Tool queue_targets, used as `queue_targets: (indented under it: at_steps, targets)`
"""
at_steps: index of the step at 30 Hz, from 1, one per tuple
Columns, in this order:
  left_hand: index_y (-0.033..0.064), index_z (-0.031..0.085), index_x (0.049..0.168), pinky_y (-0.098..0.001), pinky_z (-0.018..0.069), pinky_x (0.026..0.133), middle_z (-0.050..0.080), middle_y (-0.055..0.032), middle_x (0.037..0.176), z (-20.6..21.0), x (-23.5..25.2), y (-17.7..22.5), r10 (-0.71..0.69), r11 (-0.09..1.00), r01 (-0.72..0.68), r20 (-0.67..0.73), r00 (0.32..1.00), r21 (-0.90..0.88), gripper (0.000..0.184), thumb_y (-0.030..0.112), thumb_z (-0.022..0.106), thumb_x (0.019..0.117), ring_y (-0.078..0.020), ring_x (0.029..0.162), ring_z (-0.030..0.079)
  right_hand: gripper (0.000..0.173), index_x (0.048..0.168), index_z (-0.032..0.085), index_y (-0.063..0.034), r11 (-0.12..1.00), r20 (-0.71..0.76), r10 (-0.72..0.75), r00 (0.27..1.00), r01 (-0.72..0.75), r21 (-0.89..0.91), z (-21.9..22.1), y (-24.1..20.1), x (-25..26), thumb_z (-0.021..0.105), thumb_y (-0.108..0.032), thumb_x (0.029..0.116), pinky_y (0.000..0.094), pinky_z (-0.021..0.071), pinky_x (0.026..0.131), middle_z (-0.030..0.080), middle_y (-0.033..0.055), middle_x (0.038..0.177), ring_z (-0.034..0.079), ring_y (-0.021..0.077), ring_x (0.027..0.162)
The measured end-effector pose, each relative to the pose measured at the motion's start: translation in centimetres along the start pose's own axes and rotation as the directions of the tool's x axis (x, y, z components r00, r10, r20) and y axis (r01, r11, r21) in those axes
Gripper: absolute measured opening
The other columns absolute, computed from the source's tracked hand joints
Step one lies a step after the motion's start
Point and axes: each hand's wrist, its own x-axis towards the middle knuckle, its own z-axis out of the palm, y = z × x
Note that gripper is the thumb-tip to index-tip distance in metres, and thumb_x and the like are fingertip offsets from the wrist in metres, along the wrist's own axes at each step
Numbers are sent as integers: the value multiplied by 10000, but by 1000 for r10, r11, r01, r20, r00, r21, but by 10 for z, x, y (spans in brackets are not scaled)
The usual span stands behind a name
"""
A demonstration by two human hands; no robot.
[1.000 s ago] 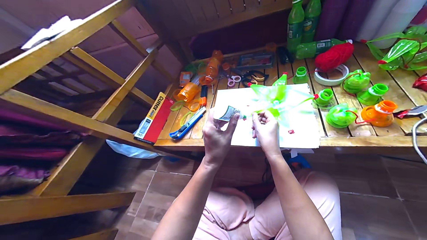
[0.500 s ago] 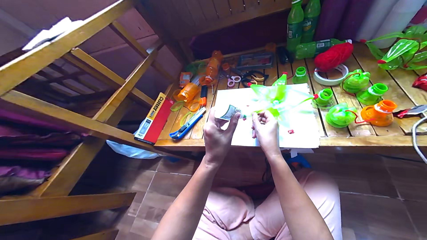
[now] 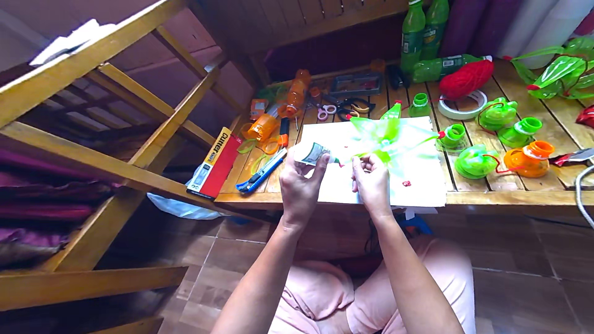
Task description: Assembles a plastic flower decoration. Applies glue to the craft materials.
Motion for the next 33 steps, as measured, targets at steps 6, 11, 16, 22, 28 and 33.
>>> queue_targets:
  at_steps: [6, 11, 16, 22, 28, 33]
  targets:
    - [-67, 529, 1270, -228, 590, 910, 700, -37, 1108, -2, -3, 4, -46, 999, 45, -28, 999, -25, 443, 115, 750, 931, -28, 1005, 700, 131, 1034, 600, 24, 1000, 1, -17, 1000, 17, 4, 0, 0, -1, 607, -107, 1039, 187, 488, 456, 605, 47, 705, 529, 43, 454]
    - [-61, 526, 1269, -232, 597, 896, 699, -19, 1102, -2, -7, 3, -53, 997, 51, -33, 998, -66, 434, 109, 744, 934, -29, 985, 701, 135, 1044, 600, 25, 1000, 1, -17, 1000, 17, 9, 0, 1, 0, 605, -109, 1040, 188, 489, 454, 608, 47, 704, 530, 45, 454]
    - [-61, 524, 1266, -231, 594, 901, 698, -20, 1093, 0, -10, 2, -49, 997, 45, -57, 997, -64, 436, 108, 748, 931, -28, 983, 701, 124, 1043, 603, 18, 1000, 2, -21, 1000, 21, 12, 0, 1, 0, 603, -106, 1041, 188, 492, 457, 610, 45, 706, 536, 47, 458]
    - [-13, 525, 1241, -207, 593, 868, 708, 57, 1033, -4, -12, 14, -127, 984, 121, -33, 991, -132, 399, 93, 742, 923, 10, 934, 696, 133, 1037, 599, 21, 1000, 1, -20, 1000, 20, 19, 0, 0, 0, 600, -111, 1043, 186, 488, 452, 607, 44, 697, 530, 47, 451]
    - [11, 479, 1420, -268, 560, 930, 665, -71, 1216, -87, 50, 29, -118, 961, 67, 179, 977, 270, 494, 266, 635, 1027, -56, 1028, 675, 134, 1033, 606, 26, 1000, -3, -25, 1000, 25, -1, 0, 6, 5, 613, -108, 1036, 194, 492, 445, 606, 48, 687, 530, 52, 445]
    - [38, 679, 1292, -625, 507, 923, 652, -247, 1142, -146, 123, 1, -195, 660, -343, 593, 781, 668, 321, 102, 697, 979, -426, 1018, 665, 112, 998, 607, 48, 998, -7, -59, 998, 59, -6, 1, 5, 8, 599, -60, 1027, 184, 484, 432, 604, 35, 651, 533, 41, 434]
